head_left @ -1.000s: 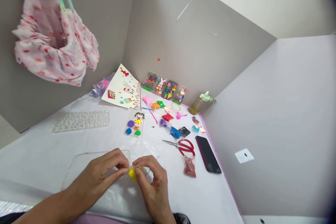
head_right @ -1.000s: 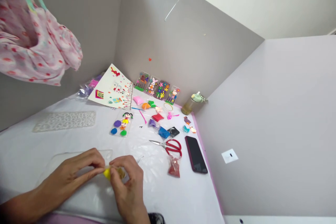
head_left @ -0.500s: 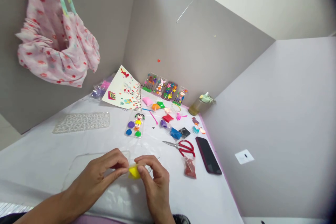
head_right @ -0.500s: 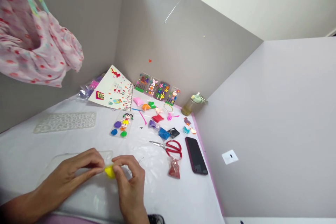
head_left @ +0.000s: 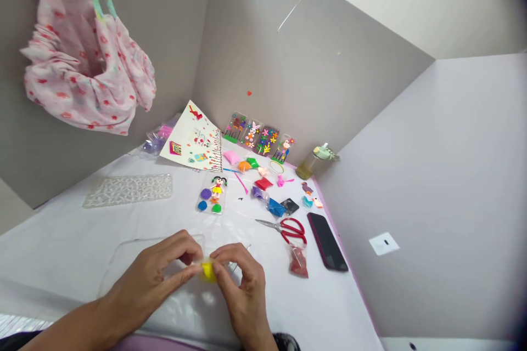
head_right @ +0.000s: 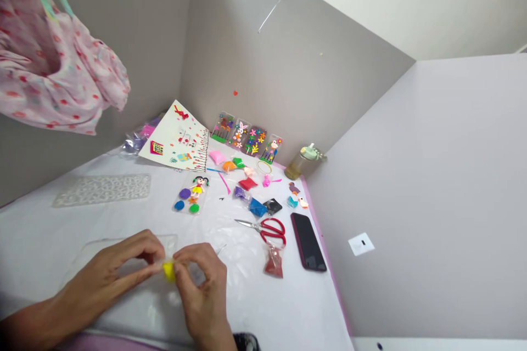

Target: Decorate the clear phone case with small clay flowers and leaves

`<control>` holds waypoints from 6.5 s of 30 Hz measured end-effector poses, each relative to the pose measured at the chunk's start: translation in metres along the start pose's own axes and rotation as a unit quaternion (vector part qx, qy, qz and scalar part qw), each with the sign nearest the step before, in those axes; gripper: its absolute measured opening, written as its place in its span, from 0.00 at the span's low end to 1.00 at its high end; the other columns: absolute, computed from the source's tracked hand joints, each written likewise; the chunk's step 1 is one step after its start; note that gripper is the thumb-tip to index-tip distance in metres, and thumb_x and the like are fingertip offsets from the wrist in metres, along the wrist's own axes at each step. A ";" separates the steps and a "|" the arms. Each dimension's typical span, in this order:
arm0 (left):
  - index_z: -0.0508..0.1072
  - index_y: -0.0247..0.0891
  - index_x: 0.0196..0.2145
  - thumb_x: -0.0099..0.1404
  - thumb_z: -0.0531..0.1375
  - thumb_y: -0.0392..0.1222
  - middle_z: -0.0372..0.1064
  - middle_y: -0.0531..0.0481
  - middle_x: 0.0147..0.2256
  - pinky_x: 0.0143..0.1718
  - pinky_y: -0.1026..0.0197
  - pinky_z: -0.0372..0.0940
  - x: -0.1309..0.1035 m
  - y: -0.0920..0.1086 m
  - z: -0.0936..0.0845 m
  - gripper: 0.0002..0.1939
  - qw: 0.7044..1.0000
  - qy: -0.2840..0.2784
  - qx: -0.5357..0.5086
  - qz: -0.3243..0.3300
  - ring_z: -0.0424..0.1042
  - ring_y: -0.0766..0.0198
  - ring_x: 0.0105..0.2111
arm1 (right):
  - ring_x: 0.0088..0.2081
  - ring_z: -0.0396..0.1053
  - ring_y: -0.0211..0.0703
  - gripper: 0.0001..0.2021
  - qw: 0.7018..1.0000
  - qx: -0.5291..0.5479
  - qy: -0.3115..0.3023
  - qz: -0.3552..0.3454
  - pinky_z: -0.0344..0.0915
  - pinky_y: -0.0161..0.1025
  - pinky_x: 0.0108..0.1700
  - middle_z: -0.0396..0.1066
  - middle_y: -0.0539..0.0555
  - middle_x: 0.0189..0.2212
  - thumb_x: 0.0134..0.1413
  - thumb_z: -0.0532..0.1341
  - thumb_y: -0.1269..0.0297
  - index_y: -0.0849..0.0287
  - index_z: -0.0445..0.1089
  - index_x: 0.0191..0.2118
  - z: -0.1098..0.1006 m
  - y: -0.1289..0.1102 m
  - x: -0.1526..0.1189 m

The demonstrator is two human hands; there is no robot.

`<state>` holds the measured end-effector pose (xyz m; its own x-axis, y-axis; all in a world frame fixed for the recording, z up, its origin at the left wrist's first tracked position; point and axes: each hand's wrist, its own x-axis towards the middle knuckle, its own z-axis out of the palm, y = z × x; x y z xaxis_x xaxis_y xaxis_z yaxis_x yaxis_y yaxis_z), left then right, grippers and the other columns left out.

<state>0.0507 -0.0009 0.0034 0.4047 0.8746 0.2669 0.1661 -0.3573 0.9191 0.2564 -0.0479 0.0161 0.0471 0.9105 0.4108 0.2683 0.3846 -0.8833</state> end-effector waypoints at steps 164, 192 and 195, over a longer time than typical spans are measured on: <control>0.82 0.51 0.47 0.84 0.60 0.46 0.81 0.53 0.47 0.59 0.59 0.72 0.006 -0.015 -0.044 0.09 0.989 -0.086 0.080 0.091 0.79 0.56 0.54 | 0.38 0.82 0.46 0.03 0.992 0.039 -0.021 0.122 0.77 0.39 0.45 0.85 0.51 0.34 0.61 0.72 0.68 0.54 0.85 0.36 0.018 -0.010 0.008; 0.83 0.48 0.40 0.77 0.67 0.55 0.82 0.57 0.36 0.46 0.63 0.74 -0.001 -0.004 -0.010 0.11 0.999 0.010 0.030 -0.007 0.81 0.59 0.38 | 0.36 0.81 0.46 0.01 0.987 0.071 0.049 0.134 0.76 0.40 0.42 0.84 0.52 0.32 0.58 0.74 0.67 0.55 0.85 0.35 0.019 -0.002 0.005; 0.84 0.49 0.39 0.76 0.67 0.54 0.82 0.57 0.36 0.45 0.64 0.74 -0.001 -0.003 -0.010 0.10 1.000 0.011 0.012 -0.014 0.81 0.60 0.37 | 0.36 0.81 0.46 0.01 0.987 0.077 0.041 0.138 0.76 0.39 0.42 0.84 0.51 0.32 0.58 0.74 0.67 0.54 0.85 0.36 0.019 -0.002 0.004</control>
<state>0.0405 0.0023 0.0031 0.3800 0.8911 0.2480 0.1988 -0.3405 0.9190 0.2374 -0.0422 0.0154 0.1769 0.9709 0.1614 0.0849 0.1483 -0.9853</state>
